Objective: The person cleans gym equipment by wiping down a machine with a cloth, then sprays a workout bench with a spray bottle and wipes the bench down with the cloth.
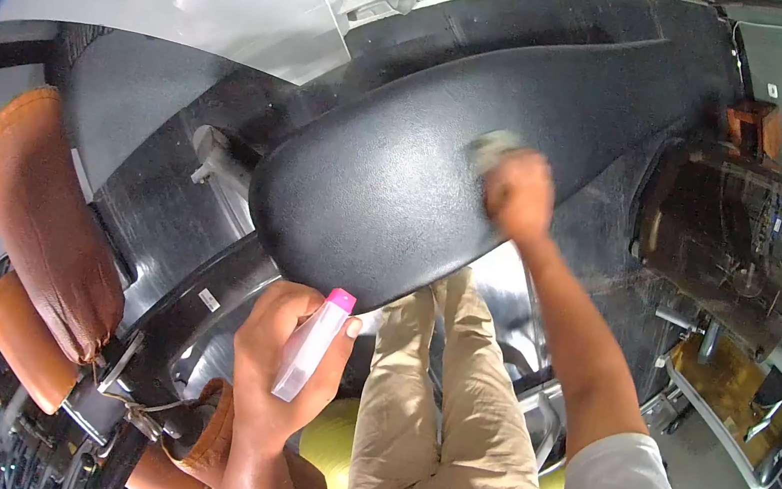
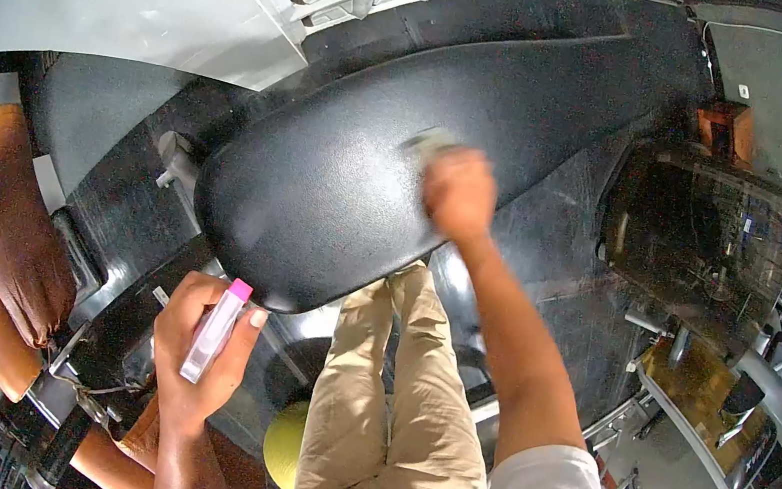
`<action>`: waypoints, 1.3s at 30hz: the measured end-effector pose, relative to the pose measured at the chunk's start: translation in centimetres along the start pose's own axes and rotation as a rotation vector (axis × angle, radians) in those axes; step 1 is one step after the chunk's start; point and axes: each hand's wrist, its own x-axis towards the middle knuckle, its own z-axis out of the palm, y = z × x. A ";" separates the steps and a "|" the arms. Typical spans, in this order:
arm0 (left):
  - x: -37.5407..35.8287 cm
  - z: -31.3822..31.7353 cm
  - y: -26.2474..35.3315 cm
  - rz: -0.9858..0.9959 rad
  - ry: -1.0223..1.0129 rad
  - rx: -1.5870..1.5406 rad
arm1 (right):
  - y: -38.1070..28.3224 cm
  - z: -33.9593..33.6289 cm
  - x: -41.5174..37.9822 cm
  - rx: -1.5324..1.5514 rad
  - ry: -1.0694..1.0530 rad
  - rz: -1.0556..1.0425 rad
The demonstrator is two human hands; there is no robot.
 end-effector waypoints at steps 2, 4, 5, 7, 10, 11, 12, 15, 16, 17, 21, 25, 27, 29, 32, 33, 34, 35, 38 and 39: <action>-0.1 -0.1 -0.1 0.007 -0.008 0.018 | 6.9 2.1 0.3 0.022 0.217 0.530; -0.3 -0.4 0.1 -0.052 -0.050 0.020 | 8.4 3.4 -0.8 -0.017 0.248 0.747; -0.2 -0.5 0.2 -0.079 -0.066 0.019 | 8.6 4.3 -1.4 -0.001 0.311 0.724; -0.1 0.0 0.1 -0.085 -0.016 0.038 | 3.1 4.2 -2.8 0.024 0.275 0.614; -0.2 0.4 -0.2 -0.098 -0.036 0.147 | -6.2 3.6 -7.5 0.170 0.204 0.310; -0.4 0.4 -0.4 -0.102 -0.055 0.202 | -8.2 3.1 -8.4 0.220 0.157 0.250; -0.5 0.3 -0.6 -0.142 -0.057 0.220 | -8.0 3.2 -8.3 0.234 0.143 0.222; -0.9 -0.1 -0.8 -0.241 -0.053 0.246 | -4.7 1.6 -6.8 0.156 0.033 0.026; -0.8 -0.3 -0.8 -0.258 -0.041 0.239 | -2.9 1.9 -5.9 0.060 0.021 0.021; -0.7 -0.5 -0.8 -0.278 -0.027 0.231 | -1.4 1.6 -4.2 0.083 0.067 0.060; -0.5 -0.5 -0.8 -0.152 0.091 0.228 | 1.5 3.2 2.9 0.121 0.255 0.591; -0.1 -0.9 0.2 -0.096 0.177 0.173 | -9.7 3.2 4.6 0.150 0.359 0.415; -0.2 -1.2 0.4 -0.108 0.202 0.170 | -17.7 4.8 2.0 0.452 0.258 0.138; -0.2 -1.4 0.3 -0.081 0.224 0.161 | -23.9 3.4 -1.3 0.493 -0.076 -0.237; -0.1 -1.7 -0.1 -0.030 0.232 0.146 | -24.2 2.1 -3.3 0.526 -0.370 -0.684; -0.2 -1.7 -0.2 -0.013 0.232 0.138 | -22.3 1.1 -1.9 0.467 -0.399 -0.803; -0.2 -1.7 -0.2 0.001 0.230 0.131 | -20.7 -0.3 0.7 0.457 -0.541 -0.660; -0.3 -1.7 -0.2 -0.010 0.220 0.123 | -18.6 -1.0 3.5 0.442 -0.681 -0.513; -0.4 -1.9 0.4 -0.076 0.203 0.090 | -6.6 2.1 8.7 0.185 -0.035 -0.354; -0.4 -2.2 0.4 -0.118 0.166 0.095 | -5.1 2.4 9.6 0.063 0.135 -0.009</action>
